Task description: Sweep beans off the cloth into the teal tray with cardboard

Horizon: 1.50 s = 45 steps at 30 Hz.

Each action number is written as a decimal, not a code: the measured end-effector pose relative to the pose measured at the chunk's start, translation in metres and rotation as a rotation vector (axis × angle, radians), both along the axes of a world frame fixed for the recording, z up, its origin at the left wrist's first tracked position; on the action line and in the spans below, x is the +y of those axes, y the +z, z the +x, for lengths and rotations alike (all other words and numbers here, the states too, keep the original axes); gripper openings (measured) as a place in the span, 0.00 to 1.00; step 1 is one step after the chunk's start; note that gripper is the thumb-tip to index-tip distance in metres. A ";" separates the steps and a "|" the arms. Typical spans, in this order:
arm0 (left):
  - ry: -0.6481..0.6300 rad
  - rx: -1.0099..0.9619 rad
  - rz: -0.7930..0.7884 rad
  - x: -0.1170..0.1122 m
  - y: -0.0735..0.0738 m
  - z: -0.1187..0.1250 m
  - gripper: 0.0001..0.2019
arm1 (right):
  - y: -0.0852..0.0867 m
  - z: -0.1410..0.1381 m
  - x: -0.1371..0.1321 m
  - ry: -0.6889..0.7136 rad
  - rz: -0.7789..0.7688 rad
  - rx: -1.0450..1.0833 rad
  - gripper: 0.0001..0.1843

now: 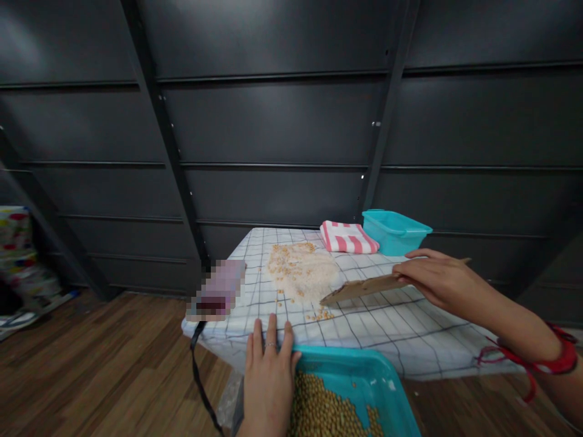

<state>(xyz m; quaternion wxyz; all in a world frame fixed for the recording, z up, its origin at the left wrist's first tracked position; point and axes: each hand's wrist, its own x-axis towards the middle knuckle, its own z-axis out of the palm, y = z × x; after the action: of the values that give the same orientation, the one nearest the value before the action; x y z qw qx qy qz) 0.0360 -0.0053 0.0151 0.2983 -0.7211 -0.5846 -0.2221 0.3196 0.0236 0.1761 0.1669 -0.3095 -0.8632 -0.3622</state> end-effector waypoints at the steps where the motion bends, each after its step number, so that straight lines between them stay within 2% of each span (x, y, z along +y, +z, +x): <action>1: -0.001 -0.004 -0.004 0.000 -0.001 0.000 0.16 | -0.001 0.001 -0.001 -0.011 -0.006 0.001 0.15; 5: -0.002 -0.003 -0.015 0.000 -0.001 0.000 0.17 | -0.004 0.002 -0.004 -0.011 -0.003 0.019 0.15; 10: 0.001 0.020 -0.016 -0.001 0.000 0.000 0.17 | 0.001 -0.003 -0.010 0.066 0.050 0.017 0.14; 14: 0.001 0.038 0.005 -0.001 0.001 -0.001 0.17 | 0.002 -0.010 -0.014 0.066 0.087 -0.004 0.13; 21: 0.003 -0.024 -0.058 -0.002 -0.002 -0.002 0.17 | 0.000 -0.012 -0.018 0.092 0.047 0.000 0.14; 29: 0.007 -0.053 -0.115 -0.004 0.001 0.000 0.17 | -0.002 -0.010 -0.018 0.077 0.016 0.033 0.13; 37: -0.003 -0.079 -0.104 -0.003 -0.002 -0.002 0.16 | -0.003 -0.020 -0.020 0.098 0.013 0.035 0.11; 42: -0.040 -0.027 -0.093 -0.004 -0.001 -0.005 0.17 | -0.007 -0.027 -0.015 0.107 -0.017 0.065 0.12; 45: -0.007 -0.001 -0.062 -0.003 -0.001 -0.004 0.17 | -0.009 -0.027 -0.014 0.116 -0.027 0.071 0.11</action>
<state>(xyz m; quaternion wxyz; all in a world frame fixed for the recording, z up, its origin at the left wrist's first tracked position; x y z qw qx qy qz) 0.0319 -0.0087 0.0137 0.2744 -0.7320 -0.5887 -0.2054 0.2923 0.0100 0.1667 0.2141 -0.2738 -0.8780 -0.3292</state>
